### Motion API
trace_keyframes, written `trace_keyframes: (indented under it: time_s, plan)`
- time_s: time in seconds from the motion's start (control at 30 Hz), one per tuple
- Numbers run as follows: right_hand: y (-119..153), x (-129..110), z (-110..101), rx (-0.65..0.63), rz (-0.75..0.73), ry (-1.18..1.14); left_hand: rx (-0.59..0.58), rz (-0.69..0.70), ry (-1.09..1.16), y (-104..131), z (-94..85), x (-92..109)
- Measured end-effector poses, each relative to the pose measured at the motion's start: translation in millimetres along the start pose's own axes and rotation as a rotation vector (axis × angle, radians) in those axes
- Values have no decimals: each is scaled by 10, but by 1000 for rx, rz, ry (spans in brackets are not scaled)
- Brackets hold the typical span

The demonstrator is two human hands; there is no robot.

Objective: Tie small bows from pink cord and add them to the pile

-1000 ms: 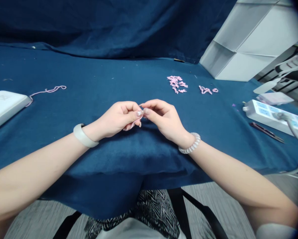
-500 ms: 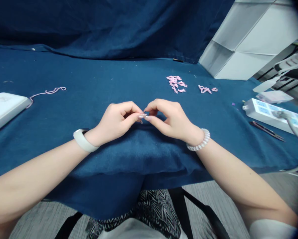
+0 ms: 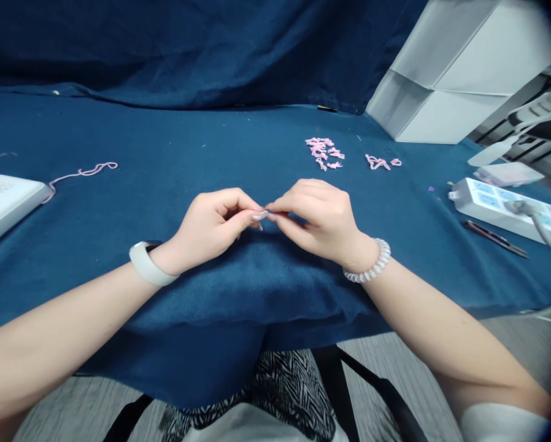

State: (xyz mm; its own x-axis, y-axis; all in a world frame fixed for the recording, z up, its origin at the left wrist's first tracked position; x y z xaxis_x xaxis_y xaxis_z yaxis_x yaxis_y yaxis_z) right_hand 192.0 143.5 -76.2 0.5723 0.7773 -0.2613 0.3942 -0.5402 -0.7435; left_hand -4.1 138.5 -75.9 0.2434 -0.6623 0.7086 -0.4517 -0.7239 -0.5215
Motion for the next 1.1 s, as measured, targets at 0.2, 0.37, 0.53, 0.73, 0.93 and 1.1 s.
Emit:
trace_keyframes:
  time_s: [0.2, 0.37, 0.53, 0.73, 0.93, 1.1]
  plan:
    - [12, 3, 8, 23, 1, 17, 11, -35, 37, -13, 5, 5]
    - [15, -12, 9, 59, -21, 17, 15, -54, 75, -29, 8, 1]
    - [22, -20, 3, 72, -37, 22, -18, -89, 137, -44, -2, 3]
    - [22, -24, -6, 44, -69, 12, -68, -155, 254, -71, -20, 13]
    - [13, -33, 6, 58, -46, -31, -95, -232, 377, -73, -11, -5]
    - [6, -18, 46, 52, -8, -68, -99, -385, 565, -64, 17, -75]
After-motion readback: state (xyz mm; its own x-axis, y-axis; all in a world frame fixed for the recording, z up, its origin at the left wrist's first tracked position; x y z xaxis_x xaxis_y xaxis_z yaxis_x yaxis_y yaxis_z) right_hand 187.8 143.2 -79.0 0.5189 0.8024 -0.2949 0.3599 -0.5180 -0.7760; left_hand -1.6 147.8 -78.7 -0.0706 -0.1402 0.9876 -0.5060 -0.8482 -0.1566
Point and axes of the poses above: each hand's wrist, its own y-axis away from the middle knuckle, its own z-axis out of the palm, x = y × z, the point moved 1 cm from there along -y, towards the middle knuckle, and after that the axes turned 15 degrees about z, right-handed, at the moved point
